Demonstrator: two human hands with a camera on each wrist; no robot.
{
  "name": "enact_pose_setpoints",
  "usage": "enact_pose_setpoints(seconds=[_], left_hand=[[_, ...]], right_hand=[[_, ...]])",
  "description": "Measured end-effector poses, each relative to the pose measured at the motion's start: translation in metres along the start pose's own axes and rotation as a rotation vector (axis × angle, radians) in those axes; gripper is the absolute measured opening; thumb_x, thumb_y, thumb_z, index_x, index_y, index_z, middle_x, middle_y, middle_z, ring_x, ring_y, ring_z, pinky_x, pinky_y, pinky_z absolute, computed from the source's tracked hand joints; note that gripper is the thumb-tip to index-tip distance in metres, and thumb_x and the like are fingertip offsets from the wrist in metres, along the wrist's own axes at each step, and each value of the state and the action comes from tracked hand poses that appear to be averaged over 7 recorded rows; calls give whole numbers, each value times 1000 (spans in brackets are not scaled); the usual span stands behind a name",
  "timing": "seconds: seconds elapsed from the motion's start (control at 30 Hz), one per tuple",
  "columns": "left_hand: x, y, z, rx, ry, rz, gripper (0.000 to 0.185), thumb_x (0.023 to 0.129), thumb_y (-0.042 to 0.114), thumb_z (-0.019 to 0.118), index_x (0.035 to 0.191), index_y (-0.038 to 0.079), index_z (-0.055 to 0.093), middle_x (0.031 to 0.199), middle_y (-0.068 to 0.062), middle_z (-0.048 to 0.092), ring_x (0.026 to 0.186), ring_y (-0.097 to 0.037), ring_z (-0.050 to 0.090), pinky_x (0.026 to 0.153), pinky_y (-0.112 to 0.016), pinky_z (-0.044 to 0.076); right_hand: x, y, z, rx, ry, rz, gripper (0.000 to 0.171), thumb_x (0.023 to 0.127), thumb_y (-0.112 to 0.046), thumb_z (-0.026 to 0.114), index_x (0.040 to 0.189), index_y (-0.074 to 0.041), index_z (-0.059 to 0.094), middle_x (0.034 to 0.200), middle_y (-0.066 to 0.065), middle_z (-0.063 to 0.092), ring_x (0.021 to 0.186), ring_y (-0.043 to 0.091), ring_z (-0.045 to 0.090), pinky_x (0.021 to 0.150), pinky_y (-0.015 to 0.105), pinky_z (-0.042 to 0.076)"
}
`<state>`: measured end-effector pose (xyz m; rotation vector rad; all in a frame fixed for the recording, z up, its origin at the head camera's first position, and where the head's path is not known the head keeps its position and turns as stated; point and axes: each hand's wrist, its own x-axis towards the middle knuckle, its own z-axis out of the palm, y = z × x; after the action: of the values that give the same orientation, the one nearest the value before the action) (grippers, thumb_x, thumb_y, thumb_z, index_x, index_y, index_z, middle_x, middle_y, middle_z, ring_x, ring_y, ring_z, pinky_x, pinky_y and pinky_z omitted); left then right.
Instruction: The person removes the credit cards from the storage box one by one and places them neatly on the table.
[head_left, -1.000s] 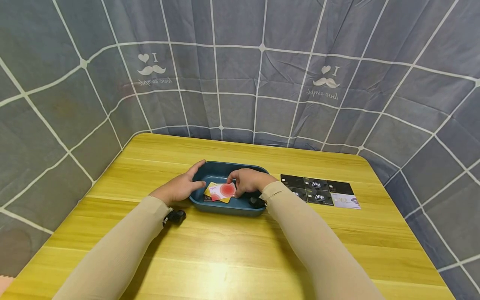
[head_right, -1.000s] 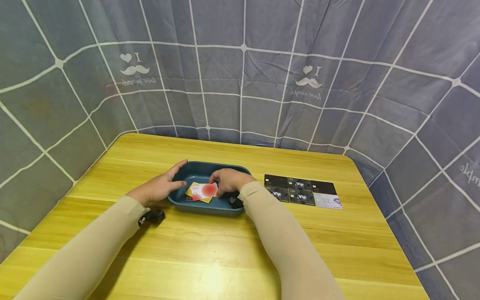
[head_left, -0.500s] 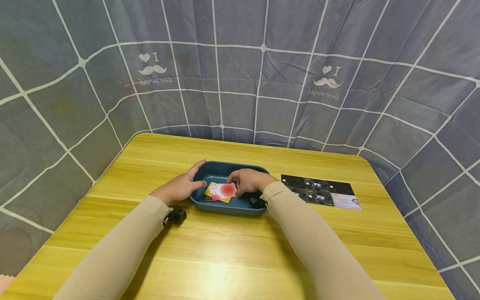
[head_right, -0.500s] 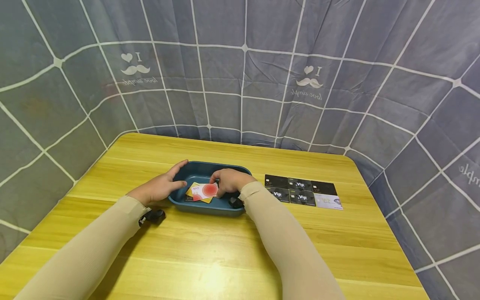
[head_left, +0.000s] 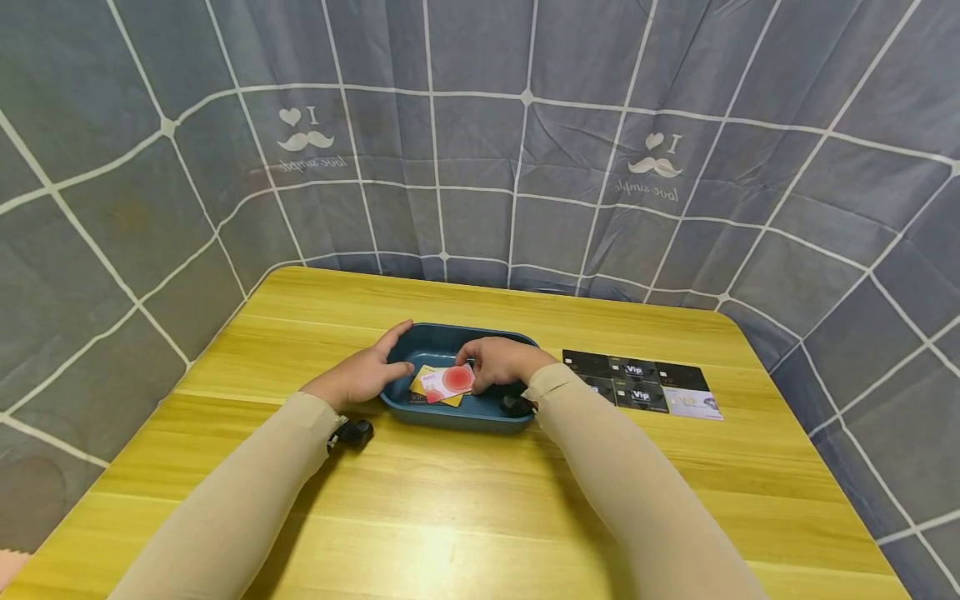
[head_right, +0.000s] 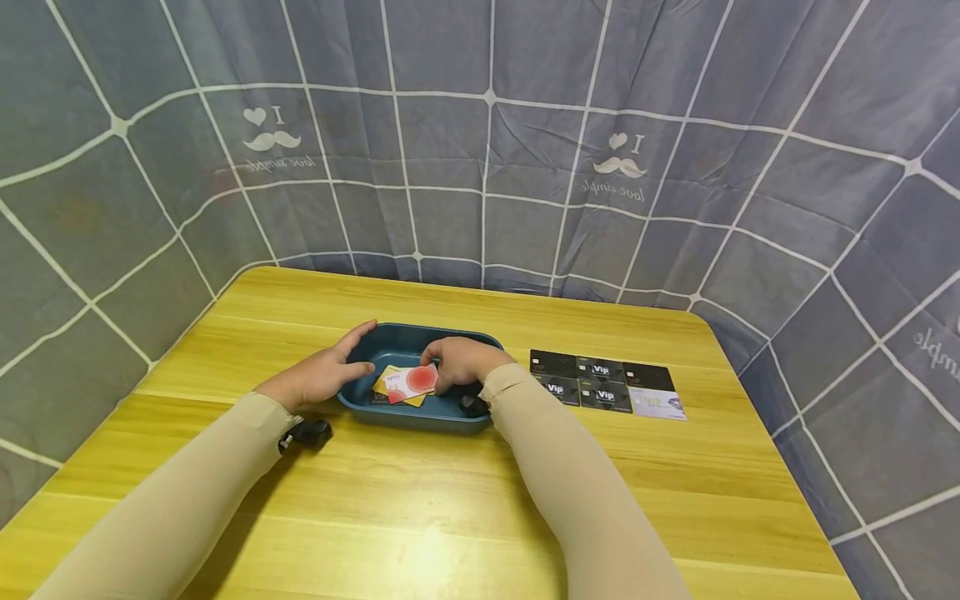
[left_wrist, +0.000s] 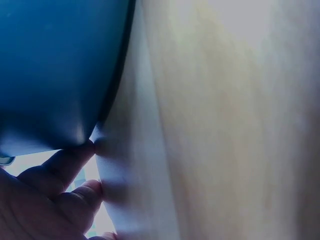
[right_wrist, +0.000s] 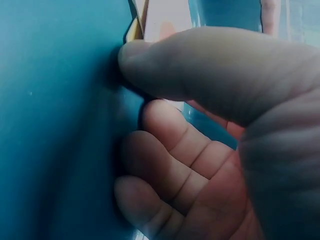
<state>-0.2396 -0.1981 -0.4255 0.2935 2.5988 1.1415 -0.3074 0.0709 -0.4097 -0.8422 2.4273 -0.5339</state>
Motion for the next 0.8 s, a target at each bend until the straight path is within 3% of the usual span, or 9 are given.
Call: enact_pose_setpoints(seconds=[0.3,0.8], left_hand=[[-1,2,-2,9,-7,-1,84,106,41,57,171,33,5,176,-21,15,156,-51,29,126,-70,22],[-2,0,-8,119,6,27,84,106,50,55,171,32,7,175,-21,21,154,-51,35,124,-70,27]], right_hand=[[-1,0,-2,34,3,-18,50,87,-12,82,134,-9,66,88,2,65,78,15,57,71,24,49],[-13,-2,-15,51,74,-84,52,88,-12,81,136,-5,64,90,2,67,79,15,58,72,23,52]])
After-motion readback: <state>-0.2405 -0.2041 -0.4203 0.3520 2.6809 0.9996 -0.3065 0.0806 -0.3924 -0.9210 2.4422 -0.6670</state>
